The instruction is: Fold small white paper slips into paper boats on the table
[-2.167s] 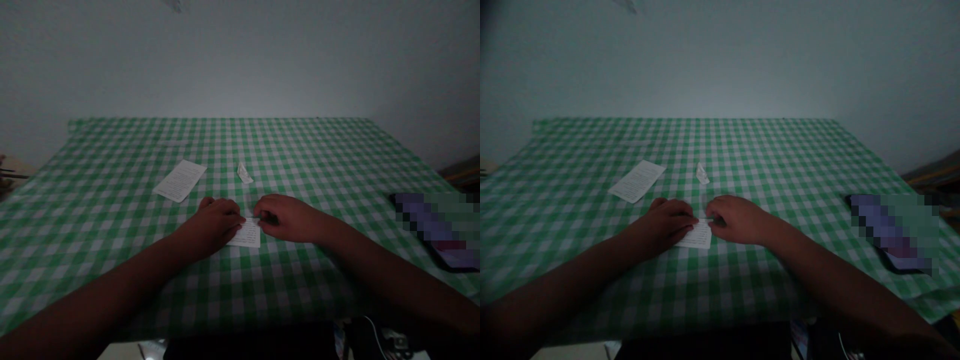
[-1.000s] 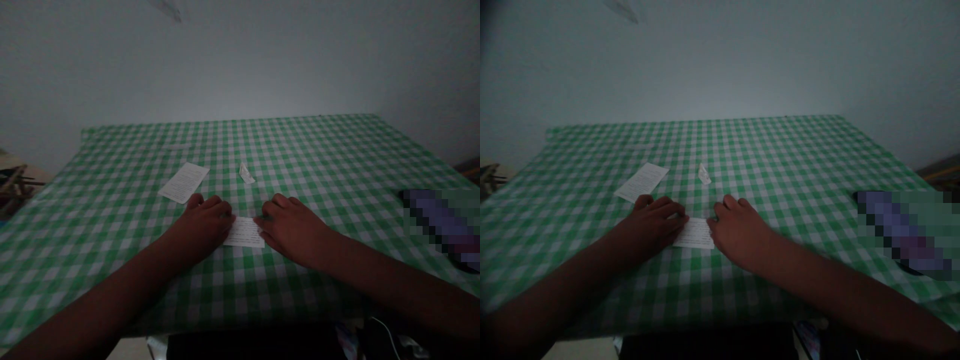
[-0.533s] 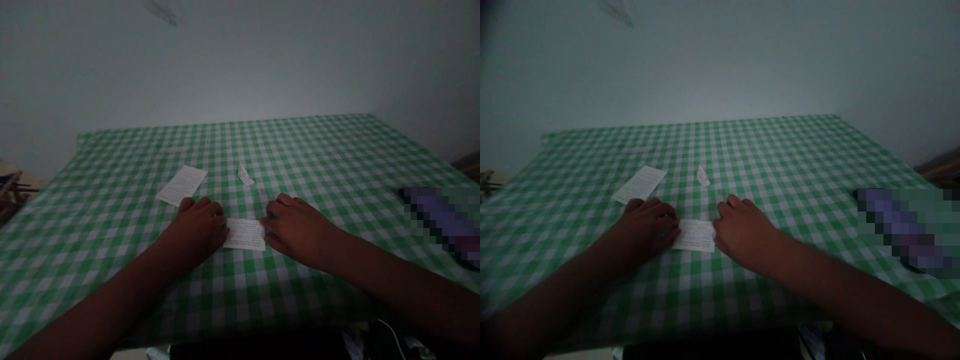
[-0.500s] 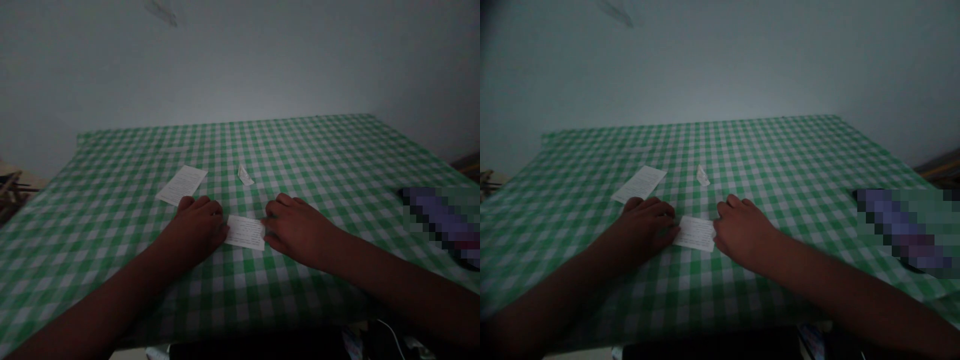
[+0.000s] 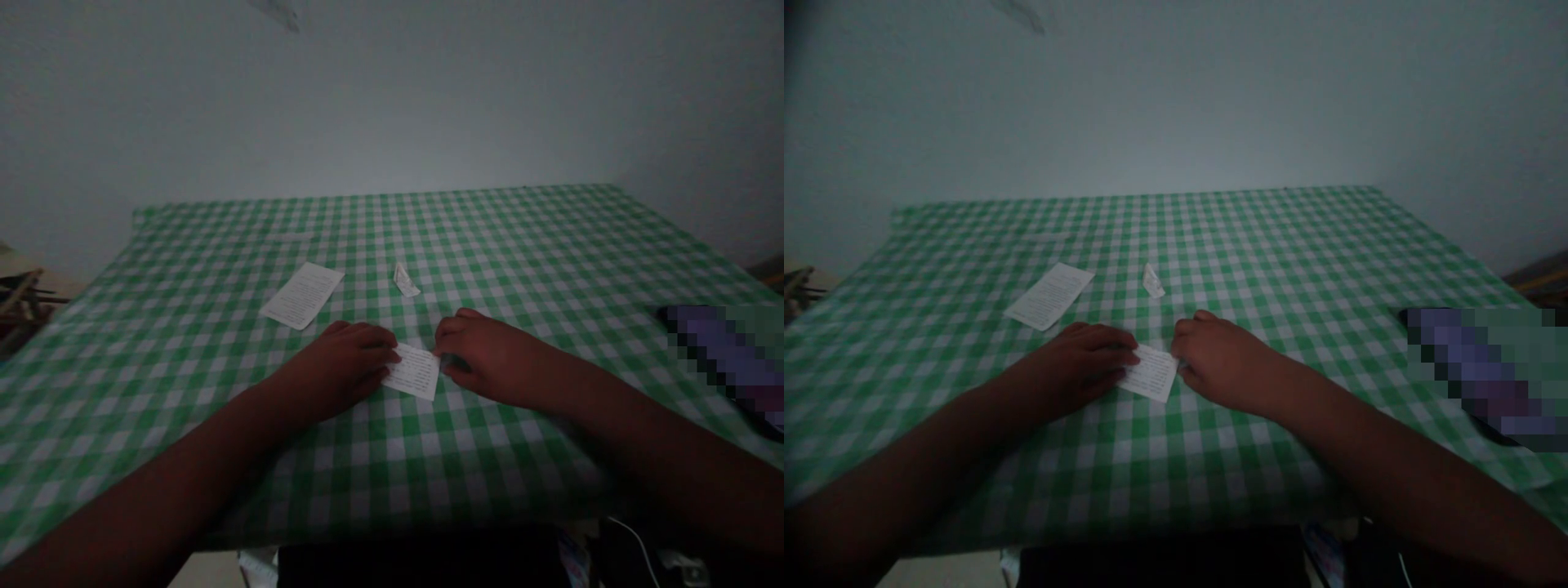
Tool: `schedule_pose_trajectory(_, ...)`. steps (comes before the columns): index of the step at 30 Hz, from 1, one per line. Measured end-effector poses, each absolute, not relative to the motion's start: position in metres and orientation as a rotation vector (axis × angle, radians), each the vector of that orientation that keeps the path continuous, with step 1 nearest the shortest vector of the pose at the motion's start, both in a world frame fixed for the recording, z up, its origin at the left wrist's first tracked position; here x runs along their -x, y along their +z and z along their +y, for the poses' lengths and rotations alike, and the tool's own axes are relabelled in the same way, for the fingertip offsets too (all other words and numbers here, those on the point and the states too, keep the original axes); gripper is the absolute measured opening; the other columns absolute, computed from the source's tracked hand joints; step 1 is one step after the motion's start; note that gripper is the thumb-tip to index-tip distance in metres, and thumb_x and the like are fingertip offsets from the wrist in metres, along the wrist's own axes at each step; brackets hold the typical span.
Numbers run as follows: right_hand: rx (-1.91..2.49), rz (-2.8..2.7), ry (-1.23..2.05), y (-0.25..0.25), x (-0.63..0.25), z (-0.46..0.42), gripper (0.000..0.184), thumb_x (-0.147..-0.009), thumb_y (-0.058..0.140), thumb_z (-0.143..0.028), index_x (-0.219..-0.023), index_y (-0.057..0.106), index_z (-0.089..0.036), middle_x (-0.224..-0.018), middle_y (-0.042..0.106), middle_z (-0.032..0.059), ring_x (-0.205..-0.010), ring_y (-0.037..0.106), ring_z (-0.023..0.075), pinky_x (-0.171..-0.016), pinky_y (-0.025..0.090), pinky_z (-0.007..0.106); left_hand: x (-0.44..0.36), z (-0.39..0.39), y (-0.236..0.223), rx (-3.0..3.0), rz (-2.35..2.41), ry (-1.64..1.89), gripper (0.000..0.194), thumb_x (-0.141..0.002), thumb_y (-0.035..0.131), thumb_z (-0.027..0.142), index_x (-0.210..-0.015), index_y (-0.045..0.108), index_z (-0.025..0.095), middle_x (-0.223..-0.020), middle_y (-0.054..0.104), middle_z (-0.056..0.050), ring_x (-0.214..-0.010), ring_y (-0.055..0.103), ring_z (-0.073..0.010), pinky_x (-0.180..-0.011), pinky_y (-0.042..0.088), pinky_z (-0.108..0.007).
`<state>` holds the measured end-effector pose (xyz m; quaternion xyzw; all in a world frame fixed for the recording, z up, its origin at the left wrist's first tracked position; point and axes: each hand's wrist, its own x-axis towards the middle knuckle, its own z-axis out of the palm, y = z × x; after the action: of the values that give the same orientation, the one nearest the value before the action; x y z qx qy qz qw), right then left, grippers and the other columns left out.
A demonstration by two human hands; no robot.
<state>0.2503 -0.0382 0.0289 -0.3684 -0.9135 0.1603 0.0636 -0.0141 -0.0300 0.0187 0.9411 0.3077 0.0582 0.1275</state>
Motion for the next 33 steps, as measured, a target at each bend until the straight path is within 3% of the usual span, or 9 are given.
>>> schedule_pose_trajectory(5,1.007,-2.759,0.568,0.029,-0.25,-0.034,0.012,-0.085,0.065,-0.014,-0.093,0.072,-0.02,-0.092,0.068,0.0042,-0.089,0.059,0.0204,-0.09,0.043,0.037,0.013,-0.031,0.017,-2.762,0.951,0.165,0.021,-0.094,0.054,0.023,-0.113,0.064,0.025,-0.131,0.063,-0.005,-0.12,0.057,-0.0248,-0.105,0.027,-0.052)
schedule_pose_trajectory(10,0.966,-2.778,0.548,0.027,-0.247,-0.031,0.007,-0.087,0.066,-0.018,-0.088,0.072,-0.02,-0.089,0.068,0.0032,-0.088,0.059,0.0195,-0.086,0.043,0.035,0.009,-0.036,0.02,-2.718,0.961,0.168,0.024,-0.091,0.062,0.038,-0.11,0.061,0.024,-0.13,0.062,-0.006,-0.12,0.057,-0.0268,-0.109,0.014,-0.059)
schedule_pose_trajectory(20,0.994,-2.81,0.374,0.02,-0.244,-0.03,0.012,-0.091,0.063,-0.029,-0.09,0.068,-0.018,-0.09,0.064,0.0052,-0.088,0.058,0.0204,-0.082,0.044,0.035,-0.001,-0.043,0.02,-2.739,0.97,0.21,0.047,-0.08,0.07,0.058,-0.105,0.058,0.019,-0.126,0.061,-0.01,-0.117,0.057,-0.0301,-0.108,0.015,-0.061)
schedule_pose_trajectory(27,1.025,-2.723,0.479,0.012,-0.245,-0.028,0.016,-0.092,0.062,-0.032,-0.096,0.066,-0.017,-0.093,0.062,0.0061,-0.089,0.058,0.0207,-0.082,0.047,0.034,-0.003,-0.037,0.016,-2.643,1.047,0.223,0.027,-0.087,0.067,0.043,-0.102,0.061,0.022,-0.122,0.061,-0.005,-0.112,0.056,-0.026,-0.101,0.028,-0.051)
schedule_pose_trajectory(33,0.944,-2.676,0.536,0.017,-0.248,-0.028,0.034,-0.087,0.067,-0.027,-0.118,0.061,-0.017,-0.11,0.062,0.0098,-0.1,0.059,0.0236,-0.089,0.048,0.039,0.004,-0.031,0.012,-2.578,1.004,0.248,0.02,-0.092,0.06,0.04,-0.105,0.062,0.025,-0.124,0.061,-0.004,-0.116,0.055,-0.0253,-0.098,0.03,-0.046)
